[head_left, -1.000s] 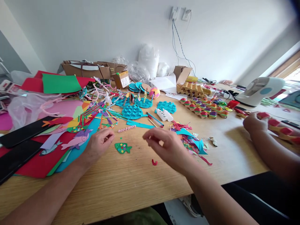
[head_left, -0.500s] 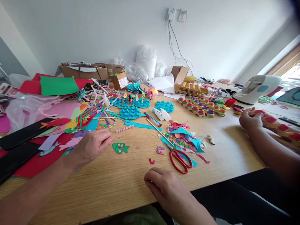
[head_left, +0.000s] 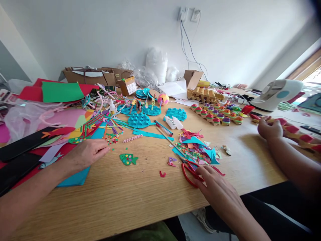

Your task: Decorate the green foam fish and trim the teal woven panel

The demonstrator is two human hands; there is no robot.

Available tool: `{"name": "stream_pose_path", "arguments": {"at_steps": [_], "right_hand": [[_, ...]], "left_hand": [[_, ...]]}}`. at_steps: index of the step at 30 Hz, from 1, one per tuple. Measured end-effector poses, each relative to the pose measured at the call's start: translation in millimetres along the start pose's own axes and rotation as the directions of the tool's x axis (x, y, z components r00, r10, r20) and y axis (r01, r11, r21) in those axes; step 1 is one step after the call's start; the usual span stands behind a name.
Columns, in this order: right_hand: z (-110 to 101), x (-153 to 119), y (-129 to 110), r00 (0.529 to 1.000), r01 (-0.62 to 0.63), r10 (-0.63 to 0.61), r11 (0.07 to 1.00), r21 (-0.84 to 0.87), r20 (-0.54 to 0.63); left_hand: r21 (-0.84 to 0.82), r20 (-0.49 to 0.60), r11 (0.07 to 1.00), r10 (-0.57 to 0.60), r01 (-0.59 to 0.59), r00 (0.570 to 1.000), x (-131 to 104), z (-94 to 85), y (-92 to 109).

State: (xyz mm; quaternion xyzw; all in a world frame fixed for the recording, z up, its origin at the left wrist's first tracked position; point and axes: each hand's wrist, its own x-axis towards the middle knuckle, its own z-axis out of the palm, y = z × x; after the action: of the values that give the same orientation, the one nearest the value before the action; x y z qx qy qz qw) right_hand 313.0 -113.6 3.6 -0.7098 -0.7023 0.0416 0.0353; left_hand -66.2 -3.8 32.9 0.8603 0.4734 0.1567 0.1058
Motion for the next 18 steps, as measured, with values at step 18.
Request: {"name": "stream_pose_path", "arguments": {"at_steps": [18], "right_hand": [[-13, 13, -5, 0.997, 0.022, -0.015, 0.995, 0.099, -0.074]], "left_hand": [[0.138, 0.13, 0.981, 0.12, -0.137, 0.984, -3, 9.8, -7]]}}
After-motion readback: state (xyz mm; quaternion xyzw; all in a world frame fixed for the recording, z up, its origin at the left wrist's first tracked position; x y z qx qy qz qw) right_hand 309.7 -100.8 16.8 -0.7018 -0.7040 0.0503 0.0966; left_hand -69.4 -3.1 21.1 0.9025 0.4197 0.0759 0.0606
